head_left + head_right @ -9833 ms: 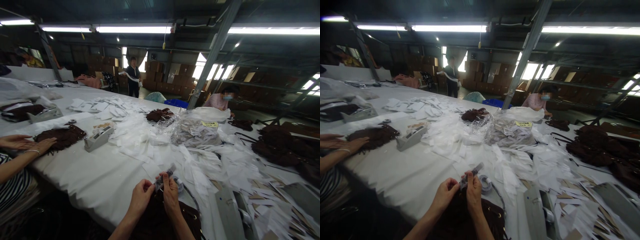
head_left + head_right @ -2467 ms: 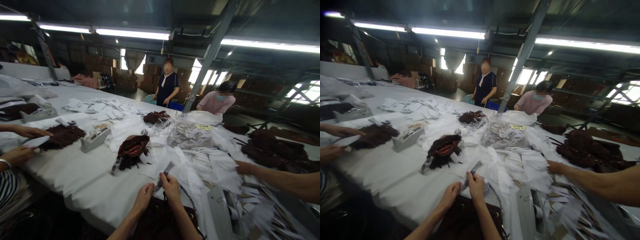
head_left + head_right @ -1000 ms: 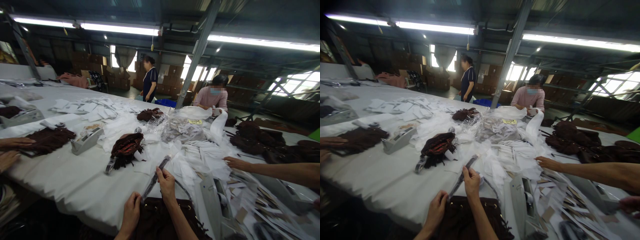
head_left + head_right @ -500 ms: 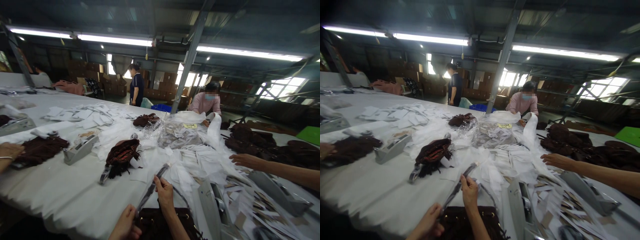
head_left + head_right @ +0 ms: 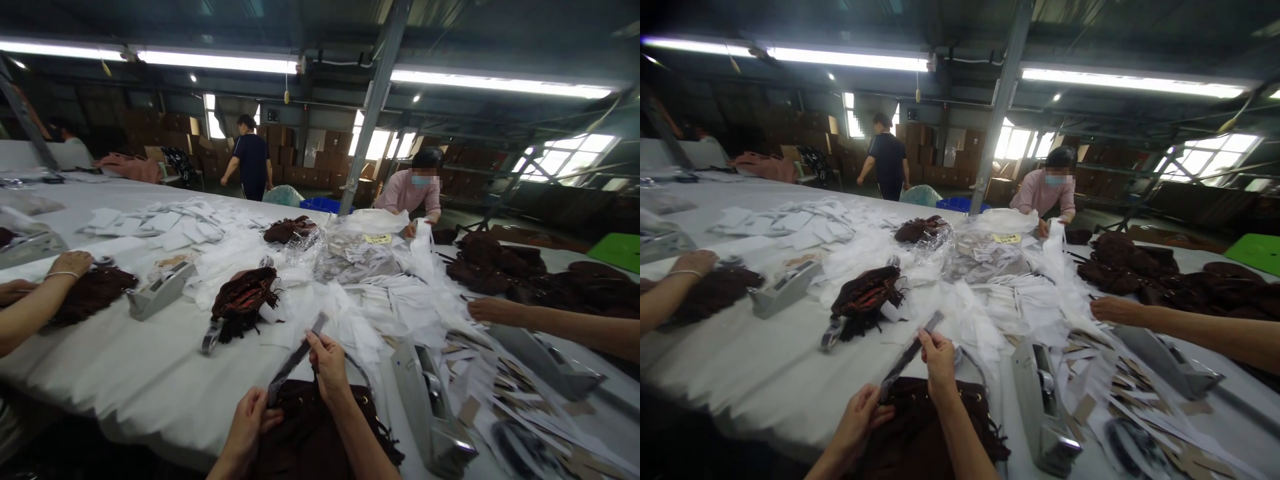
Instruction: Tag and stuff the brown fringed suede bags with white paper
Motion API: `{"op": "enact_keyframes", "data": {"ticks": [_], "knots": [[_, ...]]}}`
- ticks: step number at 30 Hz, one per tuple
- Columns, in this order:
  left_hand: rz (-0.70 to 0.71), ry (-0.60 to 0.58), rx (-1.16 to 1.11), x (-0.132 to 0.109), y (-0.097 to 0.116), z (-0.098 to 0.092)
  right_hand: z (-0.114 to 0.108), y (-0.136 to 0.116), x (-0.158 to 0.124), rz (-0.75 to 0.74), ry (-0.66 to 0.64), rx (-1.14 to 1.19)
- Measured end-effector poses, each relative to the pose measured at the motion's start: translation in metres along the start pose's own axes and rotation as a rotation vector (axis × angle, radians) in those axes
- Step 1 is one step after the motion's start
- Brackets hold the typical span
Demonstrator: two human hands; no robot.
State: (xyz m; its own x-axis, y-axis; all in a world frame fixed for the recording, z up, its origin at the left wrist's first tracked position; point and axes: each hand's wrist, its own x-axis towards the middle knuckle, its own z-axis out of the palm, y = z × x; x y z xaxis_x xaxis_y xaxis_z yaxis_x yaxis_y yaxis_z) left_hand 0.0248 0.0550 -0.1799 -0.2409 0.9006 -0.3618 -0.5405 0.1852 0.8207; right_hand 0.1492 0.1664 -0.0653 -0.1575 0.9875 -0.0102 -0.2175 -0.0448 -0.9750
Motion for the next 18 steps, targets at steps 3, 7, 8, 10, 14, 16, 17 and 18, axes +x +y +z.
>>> {"op": "enact_keyframes", "data": {"ticks": [3, 7, 8, 10, 14, 16, 17, 18], "knots": [[-0.005, -0.002, 0.007, 0.000, -0.005, -0.008, 0.001, 0.003, -0.001, 0.003, 0.024, 0.036], [-0.017, 0.016, 0.044, 0.000, 0.002, -0.010, 0.001, 0.005, 0.000, -0.001, 0.019, 0.032], [-0.020, 0.010, 0.047, -0.001, 0.005, -0.010, 0.001, 0.005, 0.001, 0.000, 0.013, 0.025], [-0.025, 0.003, 0.047, -0.003, 0.011, -0.011, 0.001, 0.005, 0.002, -0.004, 0.001, 0.004], [-0.026, -0.008, 0.092, -0.006, 0.025, -0.006, 0.005, 0.002, 0.005, -0.048, -0.005, -0.049], [0.005, -0.007, 0.247, -0.004, 0.031, 0.001, 0.009, -0.002, 0.007, -0.076, -0.012, -0.079], [0.031, 0.001, 0.331, -0.002, 0.032, 0.006, 0.011, -0.004, 0.009, -0.089, -0.019, -0.094], [0.062, 0.011, 0.400, 0.001, 0.033, 0.010, 0.013, -0.007, 0.010, -0.100, -0.027, -0.111]]}}
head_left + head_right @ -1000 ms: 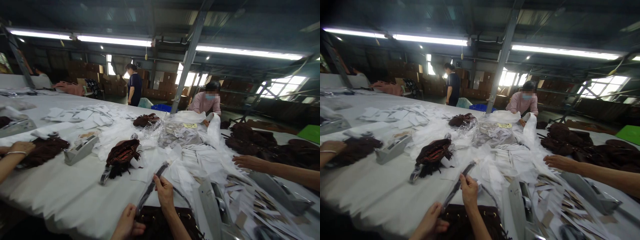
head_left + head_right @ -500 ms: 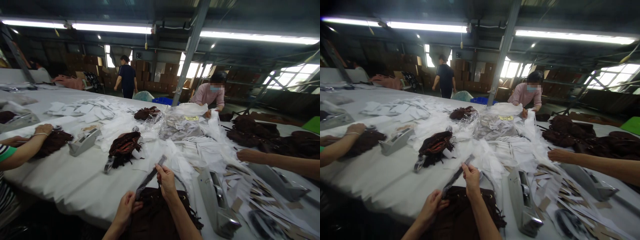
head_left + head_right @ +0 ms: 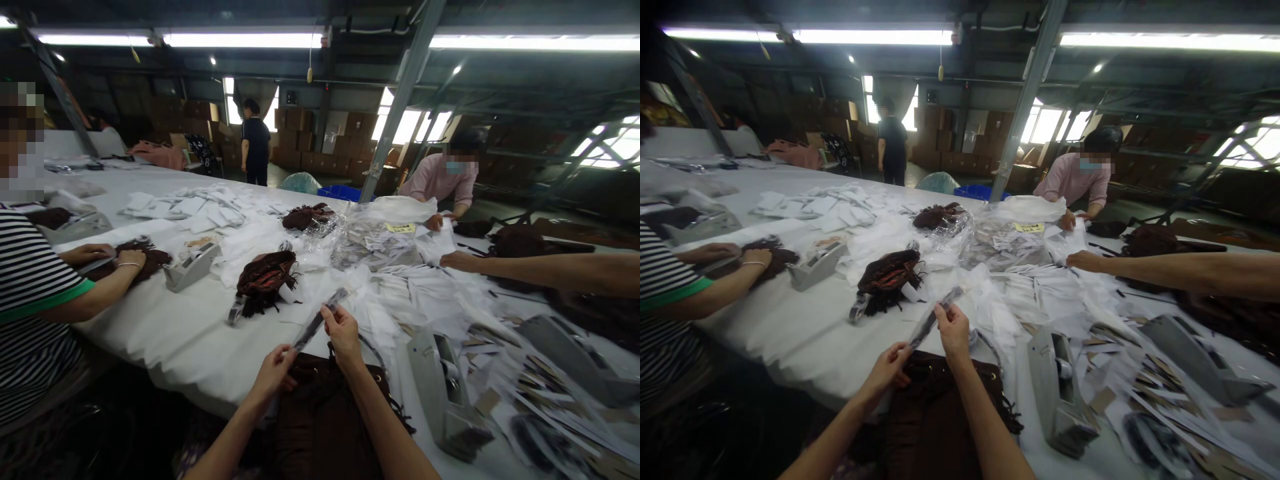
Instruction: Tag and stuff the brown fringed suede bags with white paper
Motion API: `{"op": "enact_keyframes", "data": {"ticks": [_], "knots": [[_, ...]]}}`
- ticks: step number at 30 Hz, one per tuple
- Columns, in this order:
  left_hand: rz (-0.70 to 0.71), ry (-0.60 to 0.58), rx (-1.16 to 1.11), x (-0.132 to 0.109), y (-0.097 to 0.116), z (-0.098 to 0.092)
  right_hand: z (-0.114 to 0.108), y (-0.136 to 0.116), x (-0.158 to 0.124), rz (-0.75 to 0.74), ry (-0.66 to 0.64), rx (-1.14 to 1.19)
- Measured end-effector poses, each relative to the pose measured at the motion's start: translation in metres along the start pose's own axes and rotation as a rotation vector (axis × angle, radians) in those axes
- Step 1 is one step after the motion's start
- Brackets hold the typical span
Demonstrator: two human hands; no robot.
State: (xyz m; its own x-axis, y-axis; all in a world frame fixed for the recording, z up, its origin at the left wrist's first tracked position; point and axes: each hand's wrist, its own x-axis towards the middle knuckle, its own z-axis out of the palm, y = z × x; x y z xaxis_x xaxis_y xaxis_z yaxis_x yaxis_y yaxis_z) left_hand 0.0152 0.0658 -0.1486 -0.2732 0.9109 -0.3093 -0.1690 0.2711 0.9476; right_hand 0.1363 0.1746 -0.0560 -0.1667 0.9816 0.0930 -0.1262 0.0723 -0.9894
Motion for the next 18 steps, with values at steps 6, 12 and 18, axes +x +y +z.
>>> {"op": "enact_keyframes", "data": {"ticks": [6, 12, 18], "knots": [[0.161, 0.103, 0.128, 0.003, -0.012, 0.015, 0.007, -0.007, 0.001, -0.053, -0.012, -0.076], [0.320, 0.070, 0.345, 0.008, 0.007, -0.008, 0.001, -0.007, -0.009, -0.081, -0.009, -0.102], [0.621, -0.133, 0.301, 0.023, 0.103, 0.012, 0.010, -0.021, -0.021, -0.152, -0.116, -0.316]]}}
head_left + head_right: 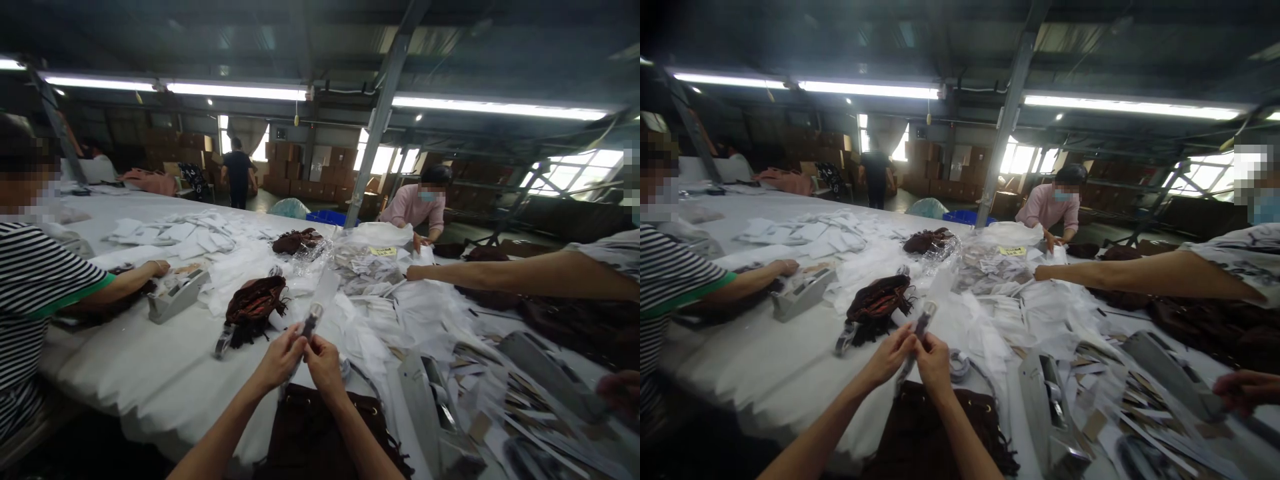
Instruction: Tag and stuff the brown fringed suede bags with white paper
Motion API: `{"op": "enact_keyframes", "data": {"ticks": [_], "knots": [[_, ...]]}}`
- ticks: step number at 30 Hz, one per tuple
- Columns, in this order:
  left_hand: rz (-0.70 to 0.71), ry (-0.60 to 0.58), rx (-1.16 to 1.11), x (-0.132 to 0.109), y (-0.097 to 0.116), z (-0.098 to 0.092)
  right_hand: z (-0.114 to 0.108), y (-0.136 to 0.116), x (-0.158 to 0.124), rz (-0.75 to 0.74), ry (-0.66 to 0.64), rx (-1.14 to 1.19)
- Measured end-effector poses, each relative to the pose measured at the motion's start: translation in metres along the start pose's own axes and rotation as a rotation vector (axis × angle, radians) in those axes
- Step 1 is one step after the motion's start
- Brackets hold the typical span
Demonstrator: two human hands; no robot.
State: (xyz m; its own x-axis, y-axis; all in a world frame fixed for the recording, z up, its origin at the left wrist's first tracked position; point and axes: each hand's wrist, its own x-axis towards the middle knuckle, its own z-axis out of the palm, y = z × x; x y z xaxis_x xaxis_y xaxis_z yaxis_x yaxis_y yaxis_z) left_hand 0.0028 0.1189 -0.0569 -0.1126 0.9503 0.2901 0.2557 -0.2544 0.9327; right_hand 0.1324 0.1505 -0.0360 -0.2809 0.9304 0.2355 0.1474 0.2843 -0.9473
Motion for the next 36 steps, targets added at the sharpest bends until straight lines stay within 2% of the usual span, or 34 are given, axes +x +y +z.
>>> {"op": "enact_keyframes", "data": {"ticks": [2, 4, 5, 9, 11, 13, 15, 18, 21, 25, 30, 36], "knots": [[0.024, -0.044, -0.012, 0.012, 0.013, 0.007, -0.007, -0.006, -0.005, -0.047, -0.091, -0.132], [0.031, -0.039, -0.001, 0.015, 0.015, 0.013, -0.025, -0.011, -0.010, -0.121, -0.182, -0.283], [0.035, -0.032, 0.005, 0.015, 0.014, 0.015, -0.037, -0.014, -0.013, -0.177, -0.180, -0.359], [0.042, -0.055, 0.000, 0.009, 0.011, 0.015, -0.080, -0.024, -0.015, -0.449, 0.048, -0.593], [0.051, -0.102, -0.022, 0.007, 0.013, 0.016, -0.087, -0.026, -0.011, -0.513, 0.046, -0.691], [0.063, -0.146, -0.046, 0.006, 0.017, 0.020, -0.084, -0.025, -0.005, -0.476, -0.015, -0.735], [0.071, -0.169, -0.059, 0.005, 0.017, 0.024, -0.074, -0.020, 0.001, -0.361, -0.034, -0.664], [0.046, -0.140, -0.123, 0.002, 0.013, 0.029, -0.061, -0.012, 0.006, -0.168, -0.028, -0.421], [-0.009, -0.100, -0.192, 0.001, 0.008, 0.028, -0.056, -0.009, 0.006, -0.046, -0.077, -0.141], [-0.036, -0.149, -0.175, 0.002, 0.012, 0.024, -0.057, -0.019, 0.004, 0.040, -0.078, 0.103], [-0.006, -0.309, -0.217, 0.005, 0.020, 0.018, -0.056, -0.029, 0.000, 0.154, -0.098, 0.362], [-0.068, -0.237, -0.313, 0.007, 0.014, 0.015, -0.053, -0.022, 0.001, 0.218, -0.139, 0.345]]}}
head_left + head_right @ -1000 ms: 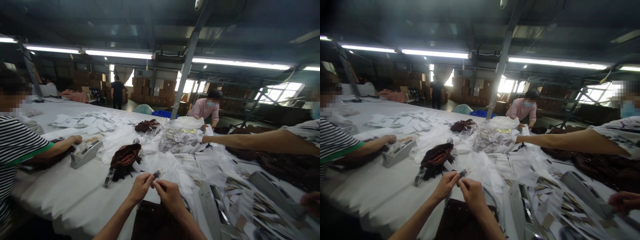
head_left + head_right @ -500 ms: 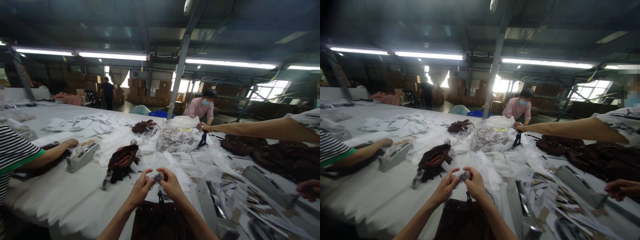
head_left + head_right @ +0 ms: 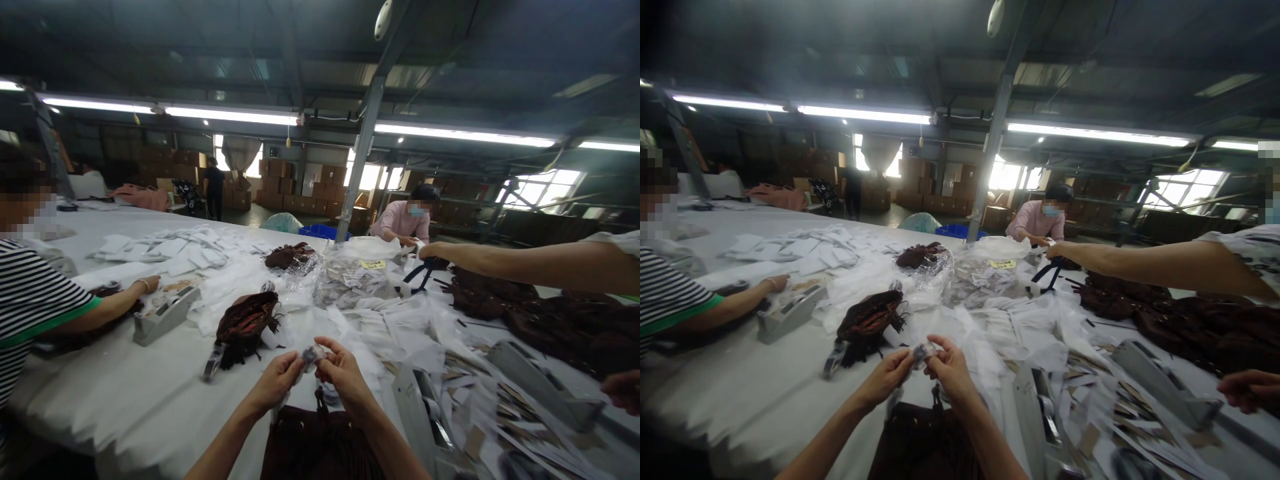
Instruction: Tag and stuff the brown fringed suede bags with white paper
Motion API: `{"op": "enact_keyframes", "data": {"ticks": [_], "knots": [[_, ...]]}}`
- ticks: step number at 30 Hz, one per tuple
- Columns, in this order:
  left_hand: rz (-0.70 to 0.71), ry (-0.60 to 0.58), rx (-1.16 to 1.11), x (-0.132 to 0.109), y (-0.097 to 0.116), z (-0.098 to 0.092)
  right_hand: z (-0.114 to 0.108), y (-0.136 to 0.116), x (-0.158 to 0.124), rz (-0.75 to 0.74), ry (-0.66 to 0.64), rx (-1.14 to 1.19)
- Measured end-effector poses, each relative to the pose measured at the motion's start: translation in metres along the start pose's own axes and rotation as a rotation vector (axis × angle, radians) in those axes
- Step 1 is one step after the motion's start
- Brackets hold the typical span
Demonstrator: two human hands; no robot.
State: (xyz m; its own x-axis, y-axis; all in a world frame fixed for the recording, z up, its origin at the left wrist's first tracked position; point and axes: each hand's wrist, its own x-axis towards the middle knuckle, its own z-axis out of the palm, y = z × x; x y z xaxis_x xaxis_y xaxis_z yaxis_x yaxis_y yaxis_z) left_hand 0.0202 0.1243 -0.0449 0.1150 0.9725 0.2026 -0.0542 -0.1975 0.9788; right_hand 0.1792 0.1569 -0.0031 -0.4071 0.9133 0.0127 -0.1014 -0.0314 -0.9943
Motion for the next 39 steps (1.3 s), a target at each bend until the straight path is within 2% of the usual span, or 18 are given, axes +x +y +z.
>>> {"op": "enact_keyframes", "data": {"ticks": [2, 4, 6, 9, 11, 14, 16, 19, 23, 27, 30, 32, 39], "knots": [[-0.015, 0.012, -0.030, 0.001, -0.003, 0.000, 0.000, 0.003, 0.001, -0.019, -0.023, -0.096], [-0.031, 0.024, -0.061, 0.003, -0.005, 0.000, -0.002, 0.006, 0.000, -0.107, -0.040, -0.292], [-0.047, 0.035, -0.096, 0.004, -0.006, 0.000, -0.005, 0.008, -0.001, -0.320, -0.022, -0.606], [-0.068, 0.023, -0.124, 0.005, -0.004, 0.001, -0.010, 0.009, -0.002, -0.730, 0.019, -1.152], [-0.082, -0.002, -0.123, 0.006, -0.002, 0.002, -0.013, 0.006, 0.000, -0.901, -0.019, -1.412], [-0.097, -0.026, -0.098, 0.005, 0.000, 0.002, -0.016, -0.003, 0.005, -0.995, -0.100, -1.582], [-0.101, -0.029, -0.069, 0.005, 0.002, 0.000, -0.017, -0.010, 0.008, -1.005, -0.097, -1.609], [-0.091, -0.034, -0.015, 0.004, 0.004, -0.005, -0.018, -0.017, 0.010, -0.947, -0.045, -1.577], [-0.043, -0.070, -0.009, -0.001, -0.002, -0.006, -0.018, -0.010, 0.011, -0.715, 0.070, -1.344], [-0.009, -0.023, -0.150, -0.003, -0.016, 0.003, -0.008, 0.013, 0.014, -0.461, 0.129, -0.916], [0.007, 0.019, -0.182, -0.001, -0.018, 0.006, 0.001, 0.028, 0.018, -0.144, 0.139, -0.490], [0.006, 0.023, -0.177, -0.001, -0.016, 0.005, 0.004, 0.035, 0.021, 0.016, 0.136, -0.268], [-0.058, 0.063, -0.113, -0.006, -0.018, -0.002, 0.006, 0.049, 0.021, 0.136, 0.190, 0.019]]}}
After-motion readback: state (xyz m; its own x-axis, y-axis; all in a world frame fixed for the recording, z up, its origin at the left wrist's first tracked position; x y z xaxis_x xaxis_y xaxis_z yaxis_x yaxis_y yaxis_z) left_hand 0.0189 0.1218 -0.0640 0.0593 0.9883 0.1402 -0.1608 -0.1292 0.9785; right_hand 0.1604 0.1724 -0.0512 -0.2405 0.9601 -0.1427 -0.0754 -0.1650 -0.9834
